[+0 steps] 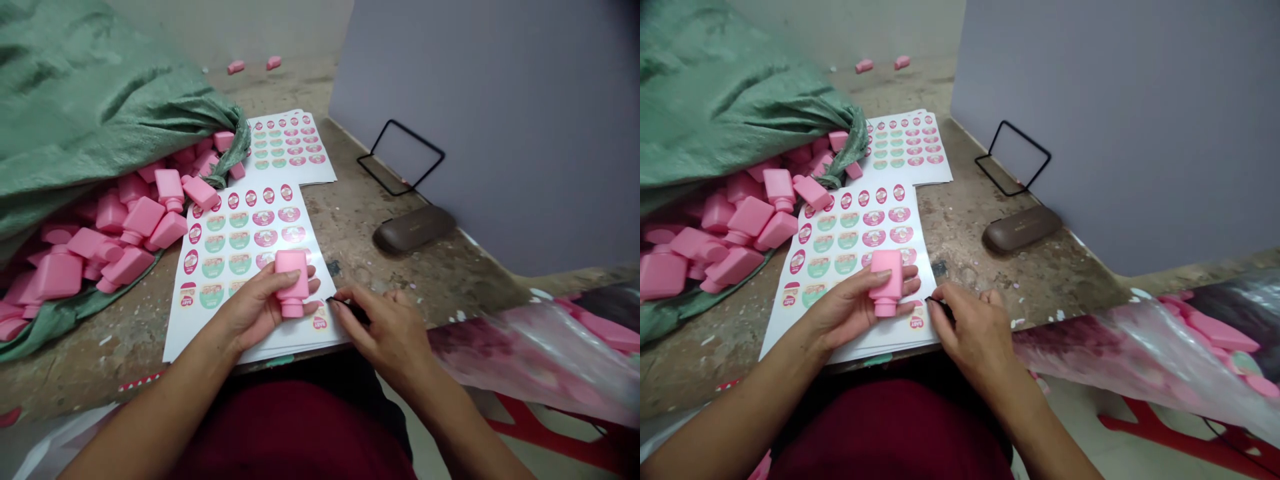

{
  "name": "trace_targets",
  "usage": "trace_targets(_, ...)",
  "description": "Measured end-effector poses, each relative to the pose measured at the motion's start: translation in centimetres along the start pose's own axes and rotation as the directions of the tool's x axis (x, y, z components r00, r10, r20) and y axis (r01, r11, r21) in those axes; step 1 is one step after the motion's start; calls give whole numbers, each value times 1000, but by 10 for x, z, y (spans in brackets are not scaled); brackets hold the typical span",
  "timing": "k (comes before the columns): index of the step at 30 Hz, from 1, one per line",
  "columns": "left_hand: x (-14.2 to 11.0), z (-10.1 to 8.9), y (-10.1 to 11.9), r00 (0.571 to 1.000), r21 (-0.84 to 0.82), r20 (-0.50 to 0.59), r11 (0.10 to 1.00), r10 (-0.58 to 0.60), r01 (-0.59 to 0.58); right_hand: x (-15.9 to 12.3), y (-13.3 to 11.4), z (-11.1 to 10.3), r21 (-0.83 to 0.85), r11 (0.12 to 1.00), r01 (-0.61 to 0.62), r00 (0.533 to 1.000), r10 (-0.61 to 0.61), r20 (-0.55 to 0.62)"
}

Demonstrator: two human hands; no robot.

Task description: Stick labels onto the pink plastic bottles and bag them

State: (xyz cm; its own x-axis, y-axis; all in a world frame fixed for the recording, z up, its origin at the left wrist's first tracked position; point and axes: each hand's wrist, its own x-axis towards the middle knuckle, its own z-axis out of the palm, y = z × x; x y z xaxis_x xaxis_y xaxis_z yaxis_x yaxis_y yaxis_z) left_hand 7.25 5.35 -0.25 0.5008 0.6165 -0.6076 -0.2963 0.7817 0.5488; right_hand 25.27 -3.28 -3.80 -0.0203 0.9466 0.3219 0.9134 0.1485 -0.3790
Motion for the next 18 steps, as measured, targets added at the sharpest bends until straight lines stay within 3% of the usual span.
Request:
trace_targets(7,2,-1,-4,999,-86,0,995,41,-40,7,-9,4,-58,994,92,994,-95,-61)
trace_targets(13,0,-1,-4,998,-86,-2,995,57,-57,2,-2,5,30,999,-19,1000,19,-7)
trace_targets(18,0,-2,-5,998,-75,3,995,58,-58,1,-2,0,-46,999,22,1000,-22,-2)
